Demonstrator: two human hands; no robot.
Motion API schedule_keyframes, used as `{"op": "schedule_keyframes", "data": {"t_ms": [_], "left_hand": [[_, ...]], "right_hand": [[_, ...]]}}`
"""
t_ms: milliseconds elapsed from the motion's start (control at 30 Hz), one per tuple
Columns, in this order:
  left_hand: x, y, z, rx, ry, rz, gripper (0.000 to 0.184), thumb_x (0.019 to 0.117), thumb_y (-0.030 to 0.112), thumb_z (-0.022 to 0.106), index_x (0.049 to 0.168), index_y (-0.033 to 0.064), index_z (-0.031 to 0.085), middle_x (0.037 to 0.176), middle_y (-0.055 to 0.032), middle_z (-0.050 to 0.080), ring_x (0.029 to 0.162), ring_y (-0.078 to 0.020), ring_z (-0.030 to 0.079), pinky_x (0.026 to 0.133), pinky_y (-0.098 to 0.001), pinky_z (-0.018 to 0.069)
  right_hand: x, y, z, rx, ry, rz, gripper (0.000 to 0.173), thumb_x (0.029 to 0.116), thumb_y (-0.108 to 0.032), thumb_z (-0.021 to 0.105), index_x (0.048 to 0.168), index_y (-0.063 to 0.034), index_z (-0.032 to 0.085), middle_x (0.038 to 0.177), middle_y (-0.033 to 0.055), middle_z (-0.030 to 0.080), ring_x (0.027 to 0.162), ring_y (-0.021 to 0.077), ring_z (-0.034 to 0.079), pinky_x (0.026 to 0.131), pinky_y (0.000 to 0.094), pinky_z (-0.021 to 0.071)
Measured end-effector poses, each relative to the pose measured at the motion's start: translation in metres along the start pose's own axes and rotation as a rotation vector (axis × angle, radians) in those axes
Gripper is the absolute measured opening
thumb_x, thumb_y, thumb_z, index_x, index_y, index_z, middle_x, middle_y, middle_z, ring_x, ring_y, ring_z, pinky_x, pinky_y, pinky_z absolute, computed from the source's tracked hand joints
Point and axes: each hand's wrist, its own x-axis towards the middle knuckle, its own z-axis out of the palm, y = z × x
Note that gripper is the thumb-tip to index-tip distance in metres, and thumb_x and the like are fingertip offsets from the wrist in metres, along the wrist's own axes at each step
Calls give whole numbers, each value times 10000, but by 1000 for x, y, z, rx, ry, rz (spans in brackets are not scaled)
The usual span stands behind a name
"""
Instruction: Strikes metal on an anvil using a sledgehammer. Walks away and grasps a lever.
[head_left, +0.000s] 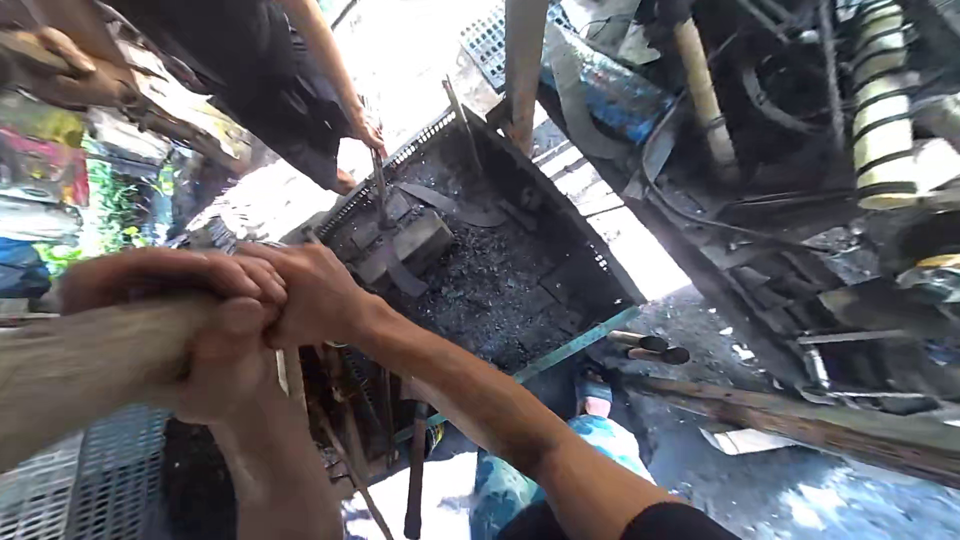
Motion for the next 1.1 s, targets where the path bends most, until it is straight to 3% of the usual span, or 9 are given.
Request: {"op": "schedule_keyframes", "data": {"t_ms": [167,267,533,600,733,833,900,967,1100], "left_hand": [[-162,-205,73,-24,162,-512,295,942,229,707,1191,104,611,916,81,666,794,-8,642,719,-206,562],[-278,-303,97,-178,350,-871,195,975,244,654,1047,64,632,682,-6,620,559,-123,608,558,-340,568],[-156,-53,41,-204,138,-336,361,874,275,813,1165,125,661,773,-31,675,647,-170,638,644,-352,582],[-112,-23,29,-115,79,-205,369,865,323,817,1151,140,671,767,-9,676,651,-167,650,661,-349,597],[-71,-102,22,-116,25,-92,402,858,424,809,1140,179,660,780,52,665,653,-110,628,641,-305,570],[-202,-248,67,-182,211,-574,335,925,294,751,1206,155,632,903,43,683,714,-81,646,659,-274,586],[-279,-298,96,-178,316,-977,223,969,299,691,1112,132,651,728,12,636,586,-130,621,578,-347,585],[-280,-289,108,-274,368,-967,195,968,217,648,1096,70,636,655,-50,600,553,-185,609,594,-397,582],[-222,-138,84,-398,334,-566,324,904,211,767,1152,44,643,736,-83,642,601,-198,619,613,-383,575]], "right_hand": [[-180,185,16,-83,-178,608,530,774,-301,864,1253,-161,684,971,81,742,840,257,720,692,541,605],[-283,231,19,-78,-387,1137,348,790,-382,754,1048,-154,706,928,119,720,862,323,705,717,615,563],[-168,37,1,58,-284,457,485,722,-407,829,1101,-123,725,960,40,759,916,214,731,783,511,607],[-118,19,1,56,-182,226,389,675,-325,853,922,-64,704,835,71,721,803,242,711,700,492,584],[-69,88,2,-83,-88,110,481,570,-252,912,985,-109,717,867,34,718,786,208,697,655,467,580],[-202,193,8,-78,-270,742,457,760,-318,851,1176,-204,700,947,30,740,839,220,716,693,538,603],[-277,222,9,-19,-386,1177,326,802,-325,769,1073,-154,708,934,110,719,859,307,699,728,608,556],[-281,216,-7,-137,-496,1165,405,766,-447,735,1049,-162,687,909,94,722,866,304,713,713,603,570],[-237,101,-19,-82,-413,738,427,708,-459,806,1002,-168,699,835,44,733,798,246,723,674,571,582]]}}
